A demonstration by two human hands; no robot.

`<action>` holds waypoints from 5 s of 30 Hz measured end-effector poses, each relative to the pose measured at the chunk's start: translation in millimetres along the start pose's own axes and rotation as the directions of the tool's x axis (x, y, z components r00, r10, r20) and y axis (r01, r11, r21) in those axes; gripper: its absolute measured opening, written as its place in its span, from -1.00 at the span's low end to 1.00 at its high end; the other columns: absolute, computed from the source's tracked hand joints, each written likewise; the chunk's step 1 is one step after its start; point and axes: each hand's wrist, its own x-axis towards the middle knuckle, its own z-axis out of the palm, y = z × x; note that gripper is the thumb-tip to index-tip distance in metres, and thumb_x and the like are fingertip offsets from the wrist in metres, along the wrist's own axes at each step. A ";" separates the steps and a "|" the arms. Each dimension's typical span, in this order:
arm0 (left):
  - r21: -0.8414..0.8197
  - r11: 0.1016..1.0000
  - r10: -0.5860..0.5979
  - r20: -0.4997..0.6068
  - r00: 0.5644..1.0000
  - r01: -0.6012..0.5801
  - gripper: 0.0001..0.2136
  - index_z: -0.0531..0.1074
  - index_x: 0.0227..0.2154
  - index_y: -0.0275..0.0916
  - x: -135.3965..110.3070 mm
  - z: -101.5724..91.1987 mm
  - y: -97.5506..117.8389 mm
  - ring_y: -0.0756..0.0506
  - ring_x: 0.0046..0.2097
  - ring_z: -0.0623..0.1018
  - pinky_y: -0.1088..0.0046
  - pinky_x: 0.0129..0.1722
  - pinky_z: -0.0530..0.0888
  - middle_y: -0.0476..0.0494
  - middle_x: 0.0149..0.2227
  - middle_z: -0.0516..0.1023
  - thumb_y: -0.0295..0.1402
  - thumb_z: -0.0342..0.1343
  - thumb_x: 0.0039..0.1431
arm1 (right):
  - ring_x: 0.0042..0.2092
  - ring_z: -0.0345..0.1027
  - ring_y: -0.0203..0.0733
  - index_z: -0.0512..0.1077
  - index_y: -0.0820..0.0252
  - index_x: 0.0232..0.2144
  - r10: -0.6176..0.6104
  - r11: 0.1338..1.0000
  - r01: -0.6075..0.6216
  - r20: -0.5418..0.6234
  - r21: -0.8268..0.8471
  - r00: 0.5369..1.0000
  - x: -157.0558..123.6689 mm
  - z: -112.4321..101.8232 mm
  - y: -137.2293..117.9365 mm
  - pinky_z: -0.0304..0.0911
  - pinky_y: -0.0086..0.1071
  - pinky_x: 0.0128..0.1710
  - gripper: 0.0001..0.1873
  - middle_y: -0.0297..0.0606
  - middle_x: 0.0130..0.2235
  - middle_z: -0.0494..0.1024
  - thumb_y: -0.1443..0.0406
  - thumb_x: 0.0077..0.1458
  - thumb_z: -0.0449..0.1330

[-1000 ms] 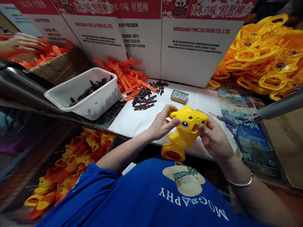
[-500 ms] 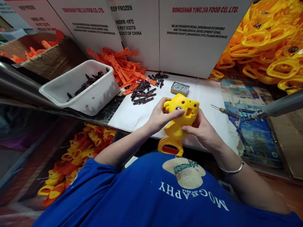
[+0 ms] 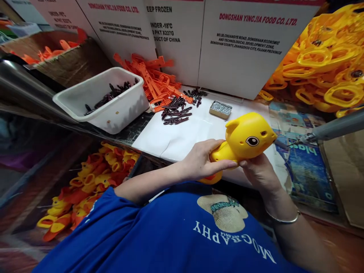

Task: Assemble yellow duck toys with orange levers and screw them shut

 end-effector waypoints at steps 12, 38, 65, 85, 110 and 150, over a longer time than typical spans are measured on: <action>0.035 0.996 -0.081 0.121 0.989 0.077 -0.52 0.52 -0.16 -0.35 -2.8 -6.4 -2.6 -0.04 -0.31 0.47 0.43 -0.29 0.39 -0.12 -0.31 0.55 0.04 0.26 0.17 | 0.00 0.57 0.15 0.58 0.12 -0.13 0.059 0.998 -0.060 -0.094 0.001 0.994 -11.8 19.6 0.4 0.50 -0.06 0.04 -0.41 -0.14 -0.04 0.69 0.06 -0.22 0.58; -0.002 0.990 -0.138 0.195 0.971 0.141 -0.56 0.49 -0.15 -0.37 -9.0 -5.7 -0.3 -0.06 -0.29 0.43 0.40 -0.27 0.35 -0.12 -0.30 0.49 -0.01 0.21 0.22 | 0.06 0.54 0.12 0.52 0.10 -0.04 0.108 0.994 -0.109 -0.125 -0.003 0.986 -25.5 22.7 6.1 0.46 -0.04 0.11 -0.36 -0.12 0.05 0.65 0.03 -0.14 0.55; -0.179 0.917 -0.303 0.269 0.914 0.356 -0.45 0.56 -0.12 -0.33 -13.4 -8.8 -7.5 -0.09 -0.24 0.47 0.40 -0.24 0.41 -0.10 -0.25 0.51 -0.08 0.48 -0.11 | 0.05 0.55 0.14 0.56 0.14 -0.03 0.201 0.979 -0.201 0.003 0.017 0.980 -34.9 22.1 6.0 0.47 -0.03 0.12 -0.48 -0.18 0.03 0.66 0.17 -0.05 0.52; 0.000 0.979 -0.179 0.484 0.856 0.205 -0.55 0.43 0.03 -0.36 -18.9 -25.7 16.3 -0.11 -0.28 0.56 0.43 -0.29 0.42 -0.23 -0.21 0.61 -0.12 0.27 0.22 | 0.06 0.56 0.16 0.56 -0.01 0.02 0.199 0.977 -0.200 -0.028 -0.072 0.980 -62.4 26.7 7.2 0.52 -0.02 0.10 -0.41 -0.22 0.05 0.65 0.14 -0.11 0.55; -0.016 0.974 -0.202 0.384 0.901 0.225 -0.51 0.49 -0.07 -0.32 -17.8 -22.7 5.8 -0.06 -0.30 0.48 0.44 -0.28 0.38 -0.10 -0.28 0.55 0.01 0.29 0.15 | 0.06 0.56 0.14 0.58 -0.04 -0.03 0.237 0.967 -0.245 0.115 0.066 0.965 -44.7 26.4 6.4 0.50 -0.05 0.11 -0.53 -0.27 0.01 0.66 0.24 -0.04 0.51; -0.295 0.871 -0.262 0.397 0.880 0.392 -0.43 0.44 0.07 -0.30 -12.0 -21.5 -10.2 -0.10 -0.20 0.60 0.38 -0.16 0.52 -0.20 -0.13 0.63 -0.11 0.39 0.07 | 0.02 0.58 0.06 0.48 0.10 -0.01 0.114 0.991 -0.114 -0.007 -0.070 0.993 -35.2 32.3 7.0 0.53 -0.10 0.06 -0.47 -0.16 0.01 0.66 0.12 -0.01 0.50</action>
